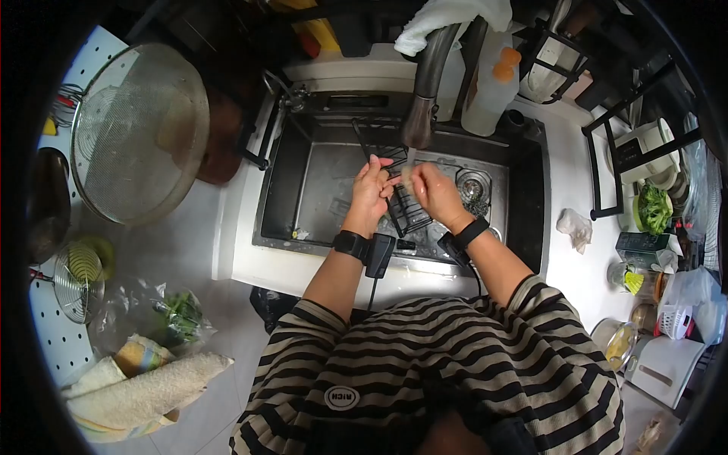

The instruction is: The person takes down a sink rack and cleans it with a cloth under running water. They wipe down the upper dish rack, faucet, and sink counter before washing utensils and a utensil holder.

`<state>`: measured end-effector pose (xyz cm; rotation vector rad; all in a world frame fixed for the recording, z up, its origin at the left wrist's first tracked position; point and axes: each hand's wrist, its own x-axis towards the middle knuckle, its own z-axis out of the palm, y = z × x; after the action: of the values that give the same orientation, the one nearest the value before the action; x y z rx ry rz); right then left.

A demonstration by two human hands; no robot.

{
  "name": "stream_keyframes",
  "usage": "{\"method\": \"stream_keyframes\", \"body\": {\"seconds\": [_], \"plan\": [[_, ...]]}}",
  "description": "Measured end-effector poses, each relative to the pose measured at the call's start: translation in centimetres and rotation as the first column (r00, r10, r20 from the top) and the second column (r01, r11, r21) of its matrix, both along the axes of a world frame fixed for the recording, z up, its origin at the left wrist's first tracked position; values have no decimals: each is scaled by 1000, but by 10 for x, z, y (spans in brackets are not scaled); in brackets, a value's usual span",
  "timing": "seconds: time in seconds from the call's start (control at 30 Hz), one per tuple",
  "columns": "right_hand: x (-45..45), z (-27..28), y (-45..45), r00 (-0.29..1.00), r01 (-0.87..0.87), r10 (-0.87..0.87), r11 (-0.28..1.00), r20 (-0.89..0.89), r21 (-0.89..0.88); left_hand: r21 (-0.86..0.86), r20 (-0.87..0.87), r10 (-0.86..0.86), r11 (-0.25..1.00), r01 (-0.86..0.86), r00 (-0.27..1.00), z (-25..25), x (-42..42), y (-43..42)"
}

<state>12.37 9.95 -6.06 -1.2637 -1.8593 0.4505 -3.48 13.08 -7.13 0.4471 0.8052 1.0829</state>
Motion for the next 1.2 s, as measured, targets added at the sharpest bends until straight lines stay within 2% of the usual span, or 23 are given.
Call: {"method": "stream_keyframes", "body": {"seconds": [0.1, 0.17, 0.2, 0.3, 0.33, 0.37, 0.4, 0.43, 0.47, 0.5, 0.53, 0.57, 0.6, 0.63, 0.7, 0.73, 0.83, 0.87, 0.97, 1.0, 1.1, 1.2], "plan": [[17, -27, 13, 988, 135, -142, 984, -55, -121, -78, 64, 61, 995, -56, 996, -1, -8, -8], [25, -40, 23, 962, 217, -247, 950, -116, -224, -28, 50, 25, 999, -24, 998, 1, -11, -8], [24, -42, 29, 934, 226, -306, 905, -183, -360, 7, 68, 6, 1000, -7, 998, -1, -14, -9], [11, -49, 39, 816, 113, -317, 907, -483, -405, 27, 73, 7, 1000, -9, 997, -4, -18, -9], [2, -39, 38, 718, -20, -281, 906, -637, -422, 34, 52, -8, 999, 6, 999, -1, -21, -7], [-5, -30, 33, 820, 44, -256, 920, -513, -389, 45, 30, -23, 999, 22, 999, 2, -22, -4], [-12, -14, 24, 898, 101, -234, 934, -372, -344, 33, -96, -31, 999, 34, 995, -7, -24, 4], [-18, 3, 15, 951, 149, -218, 945, -218, -293, 81, -334, 112, 993, -90, 936, -5, -17, 7], [-23, 24, 7, 977, 104, -178, 884, -121, -456, 155, -544, 250, 968, -197, 801, -3, -2, 7], [-25, 19, 5, 972, 137, -199, 910, -123, -390, 254, -705, 375, 926, -279, 603, -1, 9, 8], [-27, 10, 6, 967, 170, -219, 933, -127, -319, 405, -824, 446, 895, -188, 349, 1, 14, 8], [-29, 2, 6, 961, 203, -241, 947, -134, -249, 448, -855, 458, 888, -100, 241, 2, 19, 3], [-30, 6, 4, 943, 282, -308, 941, -129, -189, 343, -878, 343, 937, -61, 333, 16, 20, 3], [-26, 10, 4, 958, 246, -273, 940, -89, -237, 233, -883, 217, 972, -11, 417, 23, 20, 2], [-7, 23, 7, 981, 176, -192, 924, -12, -340, 252, -822, 229, 967, -28, 522, 5, 14, 3], [-2, 25, 10, 976, 195, -214, 939, -35, -283, 268, -784, 241, 963, -37, 572, -1, 12, 6], [5, 28, 25, 908, 419, -416, 899, -49, 125, 240, -872, 135, 955, 172, 470, 4, 12, -11], [1, 30, 26, 930, 361, -355, 931, -94, 59, 237, -885, 138, 955, 176, 444, 6, 17, -16], [-22, 31, 16, 977, 94, -121, 983, 173, 159, 334, -770, 205, 937, 107, 605, -54, 29, -9], [-24, 32, 23, 986, 86, -117, 970, 122, 228, 267, -808, 161, 958, 109, 567, -41, 30, -14], [-16, 16, 39, 971, 218, -223, 974, 89, 65, 292, -880, 166, 928, 232, 445, -11, 22, -20], [-15, 5, 43, 956, 294, -294, 956, -10, 9, 344, -909, 248, 900, 267, 335, -21, 14, -13]]}}
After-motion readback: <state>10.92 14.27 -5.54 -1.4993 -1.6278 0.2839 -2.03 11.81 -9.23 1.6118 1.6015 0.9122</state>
